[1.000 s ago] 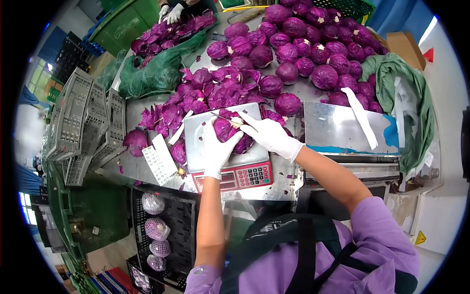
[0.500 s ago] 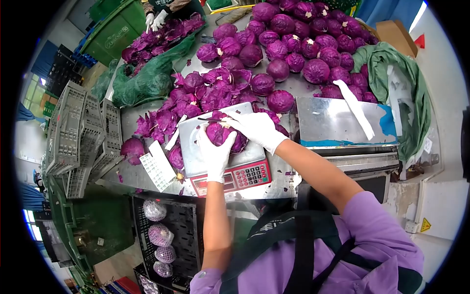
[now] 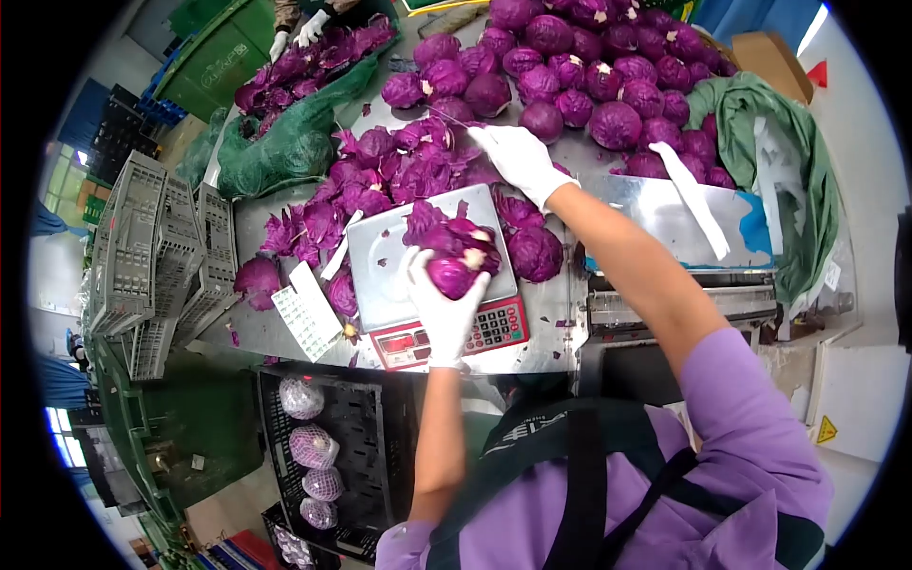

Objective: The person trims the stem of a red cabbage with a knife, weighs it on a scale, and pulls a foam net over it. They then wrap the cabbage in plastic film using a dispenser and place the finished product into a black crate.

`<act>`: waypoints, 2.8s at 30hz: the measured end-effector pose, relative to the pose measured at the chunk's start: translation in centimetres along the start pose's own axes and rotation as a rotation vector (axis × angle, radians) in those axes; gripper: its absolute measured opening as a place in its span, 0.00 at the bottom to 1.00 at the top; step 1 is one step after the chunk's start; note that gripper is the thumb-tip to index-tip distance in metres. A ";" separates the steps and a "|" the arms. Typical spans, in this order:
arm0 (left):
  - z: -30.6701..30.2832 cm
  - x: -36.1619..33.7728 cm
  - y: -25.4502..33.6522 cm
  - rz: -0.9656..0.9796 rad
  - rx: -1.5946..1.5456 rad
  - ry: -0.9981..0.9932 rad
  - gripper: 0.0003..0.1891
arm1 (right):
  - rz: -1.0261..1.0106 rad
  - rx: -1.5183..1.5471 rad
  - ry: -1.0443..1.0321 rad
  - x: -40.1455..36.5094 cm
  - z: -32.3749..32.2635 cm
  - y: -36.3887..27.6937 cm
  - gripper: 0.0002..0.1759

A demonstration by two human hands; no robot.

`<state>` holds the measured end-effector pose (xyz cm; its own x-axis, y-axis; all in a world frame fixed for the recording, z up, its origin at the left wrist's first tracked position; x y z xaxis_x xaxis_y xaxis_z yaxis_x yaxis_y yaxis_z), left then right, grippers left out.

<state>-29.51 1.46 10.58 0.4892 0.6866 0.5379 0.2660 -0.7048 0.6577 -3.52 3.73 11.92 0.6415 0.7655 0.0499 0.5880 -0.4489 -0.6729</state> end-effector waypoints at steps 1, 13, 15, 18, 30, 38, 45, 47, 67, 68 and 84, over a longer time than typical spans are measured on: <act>0.0 -0.2 -1.2 -0.049 -0.061 0.014 0.40 | -0.008 -0.041 0.021 -0.5 0.0 -0.9 0.33; -2.8 -2.8 -4.7 -0.155 -0.326 -0.030 0.40 | -0.471 -0.166 -0.059 -8.2 3.7 -7.2 0.14; -3.1 -3.9 -5.8 -0.238 -0.370 0.010 0.40 | -0.572 -0.201 -0.005 -7.2 3.8 -8.4 0.12; -4.0 -5.6 -7.1 -0.465 -0.509 0.156 0.38 | -0.162 -0.187 0.152 1.3 -0.4 -5.5 0.12; -4.4 -5.3 -8.6 -0.490 -0.230 0.188 0.40 | -0.246 -0.279 -0.540 -11.1 8.6 -7.5 0.52; -3.9 -4.4 -7.1 -0.445 -0.213 0.121 0.42 | -0.297 -0.266 -0.593 -10.0 8.0 -6.9 0.41; -3.9 -4.2 -7.1 -0.394 -0.264 0.104 0.37 | -0.353 -0.098 -0.637 -9.5 7.5 -7.6 0.27; -3.8 -4.0 -7.1 -0.412 -0.274 0.123 0.38 | -0.391 -0.179 -0.540 -9.8 7.4 -7.7 0.29; -4.3 -4.1 -9.5 -0.335 -0.546 0.009 0.39 | 0.220 0.271 -0.864 -5.8 5.8 -1.1 0.11; -4.7 -4.3 -10.0 -0.366 -0.580 0.022 0.38 | 0.252 0.276 -0.865 -5.3 6.2 -0.2 0.09; -5.7 -8.3 -16.0 -0.573 -0.777 0.221 0.26 | -0.241 0.094 -0.448 -9.3 10.9 -6.4 0.48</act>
<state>-42.52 8.07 -1.43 0.2696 0.9608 0.0648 -0.2440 0.0030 0.9698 -18.58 4.53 7.75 0.2074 0.9736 -0.0953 0.6329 -0.2078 -0.7458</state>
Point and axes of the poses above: each hand's wrist, its own x-axis towards the middle knuckle, its own z-axis out of the palm, y = z × x, the point moved 9 cm from there along x, towards the middle knuckle, and after that the axes turned 9 degrees about z, right-handed, at the moved point
